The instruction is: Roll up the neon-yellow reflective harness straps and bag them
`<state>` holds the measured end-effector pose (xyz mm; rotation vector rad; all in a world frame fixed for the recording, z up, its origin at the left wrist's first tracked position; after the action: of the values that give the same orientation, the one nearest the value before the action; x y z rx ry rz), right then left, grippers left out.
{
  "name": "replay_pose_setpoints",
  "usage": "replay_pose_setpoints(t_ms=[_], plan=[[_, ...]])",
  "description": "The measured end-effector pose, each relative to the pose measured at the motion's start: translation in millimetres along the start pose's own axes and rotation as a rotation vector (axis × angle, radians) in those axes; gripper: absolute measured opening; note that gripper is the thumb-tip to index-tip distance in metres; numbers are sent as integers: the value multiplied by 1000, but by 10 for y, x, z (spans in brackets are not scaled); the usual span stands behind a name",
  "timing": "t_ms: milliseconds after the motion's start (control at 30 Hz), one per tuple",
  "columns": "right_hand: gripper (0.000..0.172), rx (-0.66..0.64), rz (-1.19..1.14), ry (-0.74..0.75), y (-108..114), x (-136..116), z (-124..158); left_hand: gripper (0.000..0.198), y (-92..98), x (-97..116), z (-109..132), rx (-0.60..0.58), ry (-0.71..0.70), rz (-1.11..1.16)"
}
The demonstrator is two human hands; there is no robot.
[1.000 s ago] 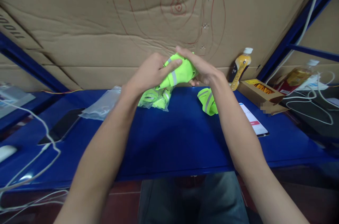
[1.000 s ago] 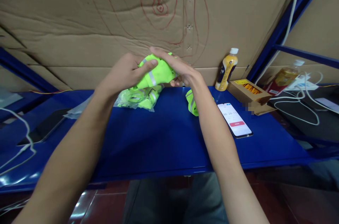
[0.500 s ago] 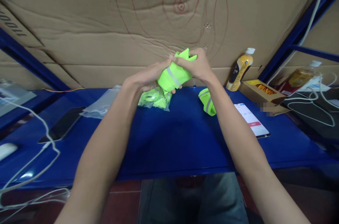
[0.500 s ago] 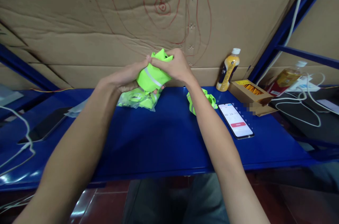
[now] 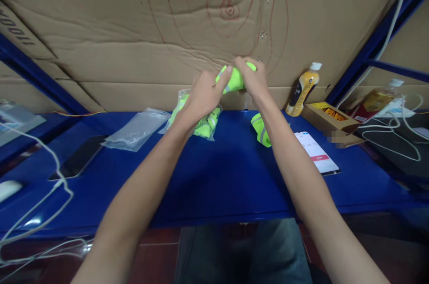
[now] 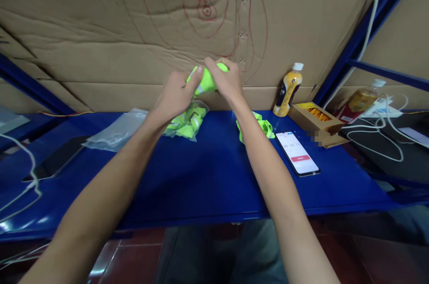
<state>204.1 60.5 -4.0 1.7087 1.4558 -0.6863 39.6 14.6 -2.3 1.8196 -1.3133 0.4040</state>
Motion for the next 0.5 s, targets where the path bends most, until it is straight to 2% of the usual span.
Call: replay_pose_setpoints(t_ms=[100, 200, 267, 333, 500], plan=[[61, 130, -199, -221, -6, -5, 26, 52, -53, 37, 45, 53, -76, -67], [62, 34, -361, -315, -53, -62, 72, 58, -53, 24, 68, 118, -157, -196], [62, -22, -382, -288, -67, -72, 81, 64, -44, -4, 66, 115, -187, -313], [63, -19, -350, -226, -69, -38, 71, 68, -34, -42, 54, 74, -191, -371], [64, 12, -293, -78, -96, 66, 62, 68, 58, -136, -15, -21, -177, -213]])
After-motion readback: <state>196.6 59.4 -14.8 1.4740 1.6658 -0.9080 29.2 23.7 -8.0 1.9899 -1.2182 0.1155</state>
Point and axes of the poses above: each hand's wrist, its own z-axis away from the middle knuckle, its own y-axis out of the back of the hand, x = y × z, the point moved 3 cm from there along -z, towards the middle knuckle, and after that the axes turned 1 degree about z, right-handed, at the moved point
